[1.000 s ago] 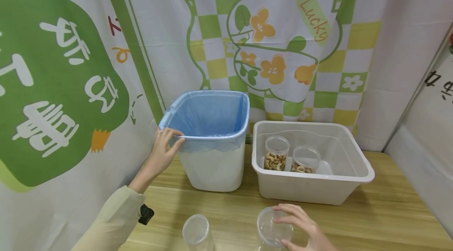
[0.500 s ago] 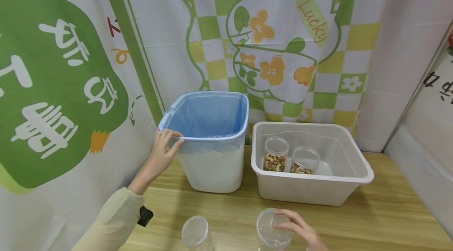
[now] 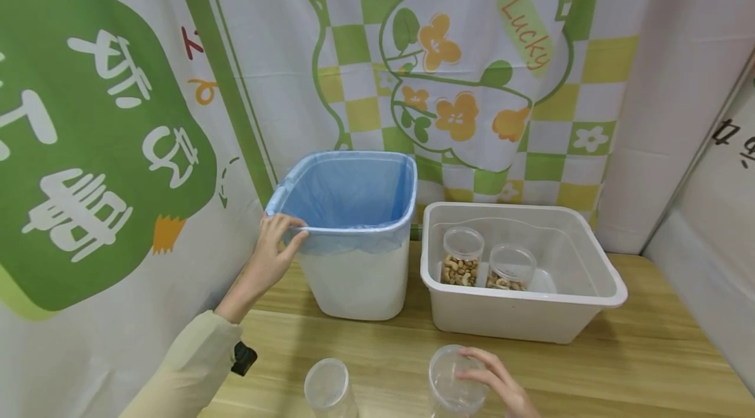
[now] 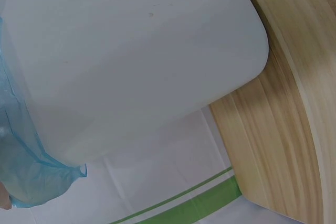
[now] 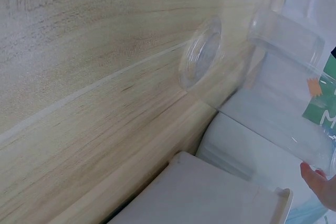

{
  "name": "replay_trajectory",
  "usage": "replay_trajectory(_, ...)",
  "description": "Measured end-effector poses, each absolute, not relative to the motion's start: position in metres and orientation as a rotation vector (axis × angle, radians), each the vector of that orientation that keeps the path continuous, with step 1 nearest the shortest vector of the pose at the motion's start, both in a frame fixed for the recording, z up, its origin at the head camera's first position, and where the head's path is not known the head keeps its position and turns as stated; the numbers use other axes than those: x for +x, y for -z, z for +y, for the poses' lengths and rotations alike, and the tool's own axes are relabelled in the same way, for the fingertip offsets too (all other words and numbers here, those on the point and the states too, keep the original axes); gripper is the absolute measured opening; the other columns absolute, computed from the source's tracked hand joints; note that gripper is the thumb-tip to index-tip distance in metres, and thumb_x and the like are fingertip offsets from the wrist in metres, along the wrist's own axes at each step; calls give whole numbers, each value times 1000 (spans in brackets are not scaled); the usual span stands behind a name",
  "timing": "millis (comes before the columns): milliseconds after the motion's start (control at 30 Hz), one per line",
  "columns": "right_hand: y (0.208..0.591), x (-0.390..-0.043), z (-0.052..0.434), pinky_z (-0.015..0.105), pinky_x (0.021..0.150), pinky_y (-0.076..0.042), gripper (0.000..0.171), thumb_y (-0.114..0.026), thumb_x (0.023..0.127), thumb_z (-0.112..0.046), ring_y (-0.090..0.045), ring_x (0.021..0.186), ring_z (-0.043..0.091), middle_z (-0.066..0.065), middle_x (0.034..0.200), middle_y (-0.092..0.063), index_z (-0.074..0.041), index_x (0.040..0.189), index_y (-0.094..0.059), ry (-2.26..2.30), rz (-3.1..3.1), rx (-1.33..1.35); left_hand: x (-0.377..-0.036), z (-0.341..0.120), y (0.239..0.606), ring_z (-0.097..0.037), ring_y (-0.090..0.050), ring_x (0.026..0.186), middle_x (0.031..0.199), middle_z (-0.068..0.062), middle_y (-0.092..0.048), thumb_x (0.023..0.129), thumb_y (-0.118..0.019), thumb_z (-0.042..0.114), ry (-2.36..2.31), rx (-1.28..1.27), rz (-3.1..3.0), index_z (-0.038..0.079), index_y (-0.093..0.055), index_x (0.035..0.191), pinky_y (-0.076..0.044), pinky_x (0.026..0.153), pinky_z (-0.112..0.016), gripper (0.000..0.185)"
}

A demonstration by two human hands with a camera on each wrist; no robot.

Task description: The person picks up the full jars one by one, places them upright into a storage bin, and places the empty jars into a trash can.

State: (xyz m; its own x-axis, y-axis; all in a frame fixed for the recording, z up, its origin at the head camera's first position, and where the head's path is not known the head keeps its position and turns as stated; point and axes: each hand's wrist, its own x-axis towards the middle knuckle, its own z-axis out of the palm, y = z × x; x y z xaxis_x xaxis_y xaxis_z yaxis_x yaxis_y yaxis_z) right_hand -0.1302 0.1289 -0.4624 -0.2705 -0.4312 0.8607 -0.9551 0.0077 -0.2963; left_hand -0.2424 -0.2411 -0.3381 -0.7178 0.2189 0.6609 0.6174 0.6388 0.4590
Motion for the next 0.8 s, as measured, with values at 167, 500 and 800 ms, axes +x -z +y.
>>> replay_trajectory(167,440,-121,121,21,97,-34,46,-73,73,-19,-41,117,23,28,116,-44,10,104,-55,-1237,-1723,1343,-243,-241,339,-33,-40,98,94,-17,-51,84,-55,2,926,-653,-2285,-3,-55,94,2,103,-57,12)
replay_trajectory(500,419,-127,118,21,99,-32,44,-71,74,-16,-41,116,24,30,114,-44,14,101,-53,-1226,-1694,1295,-244,-241,337,-34,-40,99,93,-17,-50,85,-55,3,923,-651,-2280,-4,-55,94,2,103,-58,12)
replay_trajectory(800,404,-135,117,22,98,-35,45,-71,74,-14,-40,118,25,30,116,-43,15,102,-51,-1175,-1645,1297,-243,-241,338,-33,-40,100,94,-17,-51,84,-55,3,930,-640,-2302,-3,-55,94,4,103,-56,12)
